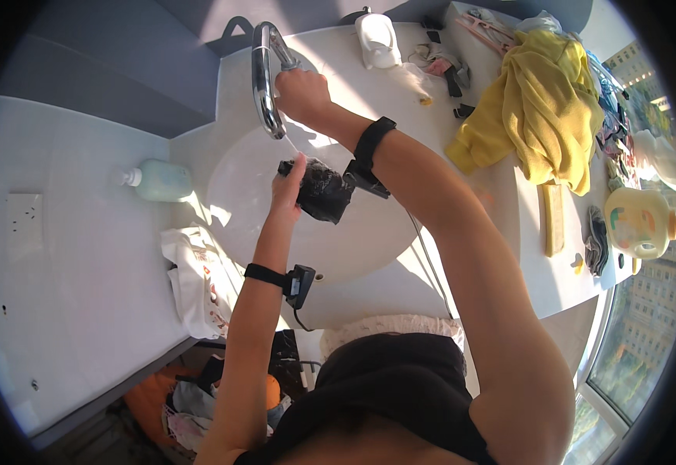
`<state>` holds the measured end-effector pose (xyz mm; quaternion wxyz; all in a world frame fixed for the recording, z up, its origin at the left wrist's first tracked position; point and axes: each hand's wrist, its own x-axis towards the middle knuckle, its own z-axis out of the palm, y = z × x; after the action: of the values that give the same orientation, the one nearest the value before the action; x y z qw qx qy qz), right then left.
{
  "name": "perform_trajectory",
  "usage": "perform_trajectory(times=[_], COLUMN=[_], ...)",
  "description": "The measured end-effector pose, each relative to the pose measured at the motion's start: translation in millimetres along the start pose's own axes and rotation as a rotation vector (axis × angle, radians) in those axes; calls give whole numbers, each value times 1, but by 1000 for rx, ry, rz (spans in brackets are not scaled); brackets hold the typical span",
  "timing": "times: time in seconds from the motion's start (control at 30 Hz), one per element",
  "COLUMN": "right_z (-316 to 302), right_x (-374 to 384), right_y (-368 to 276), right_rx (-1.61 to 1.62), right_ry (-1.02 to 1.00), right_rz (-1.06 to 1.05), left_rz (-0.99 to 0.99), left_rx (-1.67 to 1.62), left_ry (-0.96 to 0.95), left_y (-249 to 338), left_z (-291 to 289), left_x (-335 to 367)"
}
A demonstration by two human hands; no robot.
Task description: The person hand-washes a dark garment and a white patterned cloth in a bathroom sink. They scrub the items with soap, rinse them under running water, and wring out the excess water.
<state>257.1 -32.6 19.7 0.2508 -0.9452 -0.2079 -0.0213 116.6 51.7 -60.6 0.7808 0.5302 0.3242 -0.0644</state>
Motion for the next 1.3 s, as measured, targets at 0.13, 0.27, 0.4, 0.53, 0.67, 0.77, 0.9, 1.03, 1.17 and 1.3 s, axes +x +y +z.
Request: perform_trajectory(times=[0.13,0.27,0.4,0.53,0.67,0.77,0.9,1.03,1.17,1.3], right_z=[0,10,34,19,34,35,11,-20,-19,-16], right_x=[14,9,-76,-144,-151,-152,-151,-160,-166,-177], right_y=[-8,12,22,7,22,22,-2,-15,-19,-13], right_rx=[51,477,897,1578,2058,1953,1511,1107,726,653], right_ry=[6,-25,34,-343,-380,-22,347,358,355,266], right_rz=[70,340,744,1177,1004,1206,1061,763,474,460], left_rz=[3,96,380,582,785,645,490,224,-17,-135], left_rx=[17,57,27,167,352,213,35,-98,-166,-247], left_ry=[10,72,158,178,-4,30,55,-106,-376,-445], left_y=[-1,0,3,14,-8,-9,2,9,0,-7], left_z=[-7,-6,-19,9,40,60,63,53,28,24], left_x=[3,7,14,-16,-44,-60,-57,-40,-19,-25])
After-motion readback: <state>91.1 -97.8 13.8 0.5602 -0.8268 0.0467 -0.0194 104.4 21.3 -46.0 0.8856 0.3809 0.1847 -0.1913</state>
